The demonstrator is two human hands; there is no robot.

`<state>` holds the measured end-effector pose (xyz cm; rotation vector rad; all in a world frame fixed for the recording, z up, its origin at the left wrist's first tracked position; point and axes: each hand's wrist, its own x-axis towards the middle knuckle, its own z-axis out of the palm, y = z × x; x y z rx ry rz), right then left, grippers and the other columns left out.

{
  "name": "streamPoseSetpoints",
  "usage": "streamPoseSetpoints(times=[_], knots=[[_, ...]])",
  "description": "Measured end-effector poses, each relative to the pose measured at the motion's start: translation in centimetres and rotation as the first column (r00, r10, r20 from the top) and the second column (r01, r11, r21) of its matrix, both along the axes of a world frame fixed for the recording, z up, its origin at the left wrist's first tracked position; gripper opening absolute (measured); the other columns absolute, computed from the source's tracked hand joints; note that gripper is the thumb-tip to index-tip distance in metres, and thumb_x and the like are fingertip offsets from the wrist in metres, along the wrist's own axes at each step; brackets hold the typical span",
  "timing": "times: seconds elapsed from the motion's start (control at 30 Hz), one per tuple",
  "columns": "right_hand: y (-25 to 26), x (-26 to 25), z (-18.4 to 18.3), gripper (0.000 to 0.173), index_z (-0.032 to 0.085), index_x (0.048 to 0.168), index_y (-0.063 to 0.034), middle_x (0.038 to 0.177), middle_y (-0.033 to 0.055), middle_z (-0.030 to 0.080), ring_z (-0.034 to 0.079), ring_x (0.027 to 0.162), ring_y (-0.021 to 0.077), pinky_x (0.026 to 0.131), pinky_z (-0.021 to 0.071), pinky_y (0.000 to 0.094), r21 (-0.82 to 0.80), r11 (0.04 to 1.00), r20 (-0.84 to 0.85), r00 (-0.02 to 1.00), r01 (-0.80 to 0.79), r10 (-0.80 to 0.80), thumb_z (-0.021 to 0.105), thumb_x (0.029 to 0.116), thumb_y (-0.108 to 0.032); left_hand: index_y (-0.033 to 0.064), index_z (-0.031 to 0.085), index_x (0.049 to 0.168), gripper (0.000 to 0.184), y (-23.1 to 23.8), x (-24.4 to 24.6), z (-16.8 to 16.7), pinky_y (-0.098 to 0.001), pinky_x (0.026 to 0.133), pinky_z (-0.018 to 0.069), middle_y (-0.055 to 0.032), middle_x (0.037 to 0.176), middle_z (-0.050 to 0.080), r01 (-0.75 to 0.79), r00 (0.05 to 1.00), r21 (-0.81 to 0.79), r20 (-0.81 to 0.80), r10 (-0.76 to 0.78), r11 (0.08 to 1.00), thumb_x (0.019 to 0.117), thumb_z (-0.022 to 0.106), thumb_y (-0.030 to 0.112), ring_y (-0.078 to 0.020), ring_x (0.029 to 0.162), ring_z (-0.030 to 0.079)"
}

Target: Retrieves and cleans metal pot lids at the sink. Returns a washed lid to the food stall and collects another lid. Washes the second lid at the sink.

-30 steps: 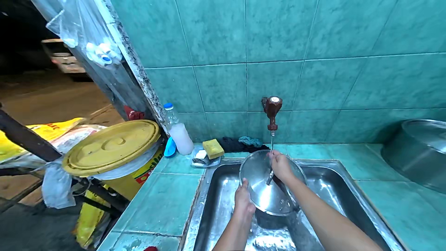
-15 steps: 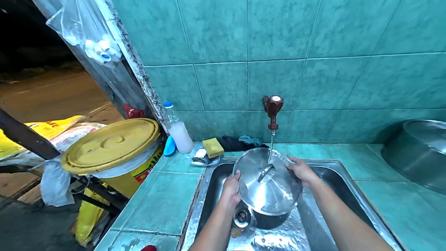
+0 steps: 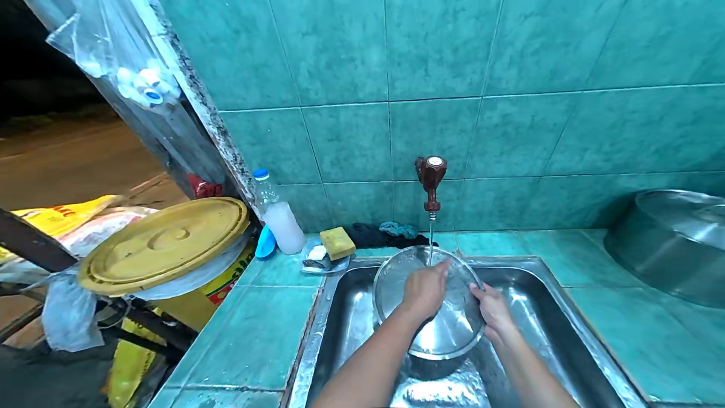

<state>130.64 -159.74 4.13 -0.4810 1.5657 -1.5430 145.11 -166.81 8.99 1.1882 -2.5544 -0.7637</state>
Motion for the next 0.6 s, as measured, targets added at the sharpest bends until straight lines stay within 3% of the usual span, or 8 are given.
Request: streamPoseSetpoints(times=[0.13, 0.2, 0.27, 0.33, 0.43, 0.53, 0.57, 0.6], knots=[[0.2, 0.3, -0.1, 0.025, 0.056, 0.128, 0.0053, 0.095, 0.013, 0.063, 0.064, 0.078, 0.0137, 0.07, 0.0559, 0.0298, -0.04, 0.995, 0.076, 0.993, 0.096, -0.092, 0.048, 0.1079, -0.008, 0.0176, 0.059, 0.145, 0.041, -2.4, 0.4, 0.2, -0.052, 0.108, 0.0463, -0.0111, 0.135, 0.067, 0.238, 0.971, -0.144, 0.063, -0.231, 0.961, 0.1099, 0.045, 0.032, -0.0288, 0.125, 0.063], [-0.2, 0.7, 0.3, 0.024, 0.056, 0.126, 0.0049, 0.092, 0.0111, 0.06, 0.061, 0.075, 0.0125, 0.068, 0.054, 0.028, -0.047, 0.984, 0.117, 0.979, 0.172, -0.165, 0.048, 0.108, -0.008, 0.0178, 0.059, 0.145, 0.053, -3.1, 0.2, 0.2, -0.0523, 0.115, 0.0398, -0.0104, 0.136, 0.066, 0.062, 0.998, -0.108, 0.024, -0.06, 0.992, 0.1008, 0.061, 0.047, -0.0284, 0.13, 0.059], [-0.5, 1.0, 0.5, 0.026, 0.055, 0.129, 0.0048, 0.1, 0.0139, 0.062, 0.062, 0.082, 0.014, 0.073, 0.0544, 0.0295, -0.046, 0.977, 0.129, 0.971, 0.208, -0.2, 0.048, 0.1082, -0.009, 0.018, 0.055, 0.148, 0.065, -2.7, -0.8, 0.3, -0.0548, 0.125, 0.0226, -0.0108, 0.142, 0.062, -0.109, 0.994, -0.045, 0.001, 0.109, 0.993, 0.0947, 0.068, 0.051, -0.0288, 0.141, 0.049], [-0.4, 1.0, 0.3, 0.032, 0.052, 0.137, 0.006, 0.112, 0.0179, 0.062, 0.062, 0.092, 0.016, 0.081, 0.0537, 0.0315, -0.064, 0.982, 0.095, 0.981, 0.177, -0.171, 0.047, 0.1085, -0.009, 0.0181, 0.058, 0.146, 0.05, -1.6, -1.4, 0.5, -0.0522, 0.12, 0.0322, -0.0089, 0.141, 0.063, -0.095, 0.995, -0.064, 0.019, 0.097, 0.993, 0.1028, 0.058, 0.043, -0.0277, 0.136, 0.054], [-0.4, 0.9, -0.1, 0.026, 0.055, 0.129, 0.0062, 0.102, 0.0144, 0.064, 0.065, 0.083, 0.0125, 0.075, 0.0564, 0.0282, -0.1, 0.984, 0.03, 0.989, 0.15, -0.148, 0.048, 0.1077, -0.007, 0.0194, 0.058, 0.146, 0.041, -1.8, -1.1, 0.7, -0.0528, 0.108, 0.0463, -0.0113, 0.135, 0.067, 0.096, 0.992, -0.103, 0.091, -0.086, 0.99, 0.1111, 0.037, 0.027, -0.0303, 0.125, 0.063], [-0.1, 1.2, -0.8, 0.027, 0.055, 0.129, 0.0079, 0.102, 0.0161, 0.064, 0.065, 0.084, 0.0141, 0.076, 0.0566, 0.0301, -0.115, 0.984, 0.007, 0.991, 0.136, -0.136, 0.048, 0.1071, -0.004, 0.0249, 0.043, 0.157, 0.048, -2.9, -0.7, 0.5, -0.0605, 0.119, 0.0299, -0.0128, 0.153, 0.051, -0.061, 0.995, 0.096, 0.08, 0.053, 0.994, 0.1109, 0.035, 0.032, -0.0331, 0.144, 0.044], [-0.2, 1.3, -0.9, 0.026, 0.055, 0.129, 0.0082, 0.101, 0.0161, 0.063, 0.064, 0.083, 0.0142, 0.076, 0.0562, 0.0302, -0.12, 0.984, 0.003, 0.991, 0.134, -0.135, 0.048, 0.1071, -0.004, 0.0236, 0.044, 0.157, 0.049, -2.9, -0.8, 0.3, -0.0624, 0.121, 0.0231, -0.0115, 0.157, 0.047, -0.119, 0.99, 0.108, 0.084, 0.11, 0.987, 0.1098, 0.038, 0.035, -0.0326, 0.149, 0.037], [-0.3, 1.4, -1.0, 0.026, 0.056, 0.128, 0.008, 0.101, 0.0164, 0.065, 0.066, 0.083, 0.0144, 0.076, 0.0573, 0.0306, -0.121, 0.983, 0.002, 0.991, 0.137, -0.137, 0.048, 0.1073, -0.005, 0.0221, 0.051, 0.152, 0.047, -2.5, -0.9, -0.1, -0.0602, 0.12, 0.0266, -0.0102, 0.153, 0.052, -0.14, 0.988, 0.053, 0.074, 0.136, 0.989, 0.1088, 0.041, 0.035, -0.031, 0.147, 0.041]])
